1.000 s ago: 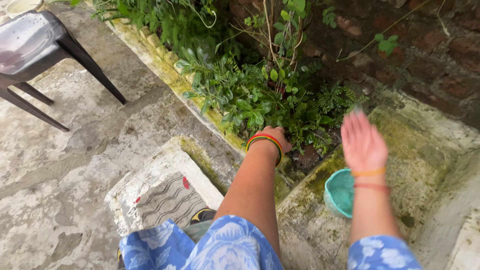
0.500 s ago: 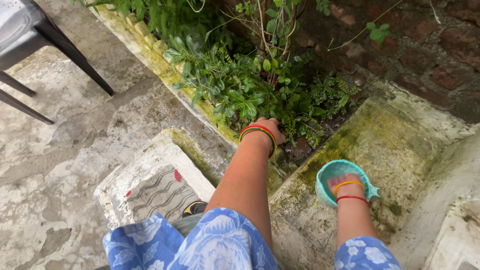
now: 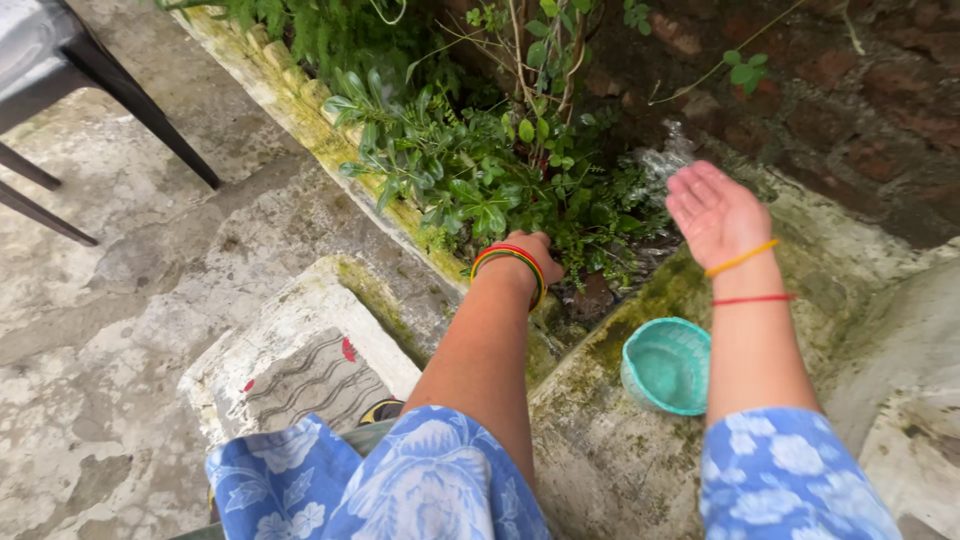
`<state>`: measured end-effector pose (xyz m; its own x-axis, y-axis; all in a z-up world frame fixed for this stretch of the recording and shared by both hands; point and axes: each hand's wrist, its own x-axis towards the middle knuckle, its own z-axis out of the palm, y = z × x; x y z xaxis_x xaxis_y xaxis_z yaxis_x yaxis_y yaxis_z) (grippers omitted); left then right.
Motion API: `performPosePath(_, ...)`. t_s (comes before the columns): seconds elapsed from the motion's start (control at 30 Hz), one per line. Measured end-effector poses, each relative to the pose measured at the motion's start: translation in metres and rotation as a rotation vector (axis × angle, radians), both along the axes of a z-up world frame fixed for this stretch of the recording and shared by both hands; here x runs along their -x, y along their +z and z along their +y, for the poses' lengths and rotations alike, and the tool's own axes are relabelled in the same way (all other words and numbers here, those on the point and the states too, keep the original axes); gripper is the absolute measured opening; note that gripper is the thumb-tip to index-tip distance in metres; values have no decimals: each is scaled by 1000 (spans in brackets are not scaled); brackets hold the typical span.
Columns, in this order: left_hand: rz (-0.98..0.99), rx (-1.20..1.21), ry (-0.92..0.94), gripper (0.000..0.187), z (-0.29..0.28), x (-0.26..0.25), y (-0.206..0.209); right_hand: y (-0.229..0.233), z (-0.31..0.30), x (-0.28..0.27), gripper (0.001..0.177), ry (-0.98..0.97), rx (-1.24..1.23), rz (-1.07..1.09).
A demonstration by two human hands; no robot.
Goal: The person waters various potted and ground-planted greenery by hand and using a plastic mug filled from a bucket.
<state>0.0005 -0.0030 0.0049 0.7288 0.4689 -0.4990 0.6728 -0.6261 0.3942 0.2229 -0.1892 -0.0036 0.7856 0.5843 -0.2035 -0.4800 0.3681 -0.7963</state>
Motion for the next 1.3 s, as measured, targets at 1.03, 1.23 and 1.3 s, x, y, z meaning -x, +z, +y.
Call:
performPosePath(1.03, -26, 7, 24, 70, -4, 6, 8, -145, -23, -37, 38, -193, -64, 226)
performPosePath(1.23, -27, -22, 11, 71, 0, 10, 7, -286, -110, 37, 46, -465, 438, 631)
performPosePath(1.3, -43, -29, 13, 73, 1, 10, 4, -284, -109, 42, 47, -470, 390, 634)
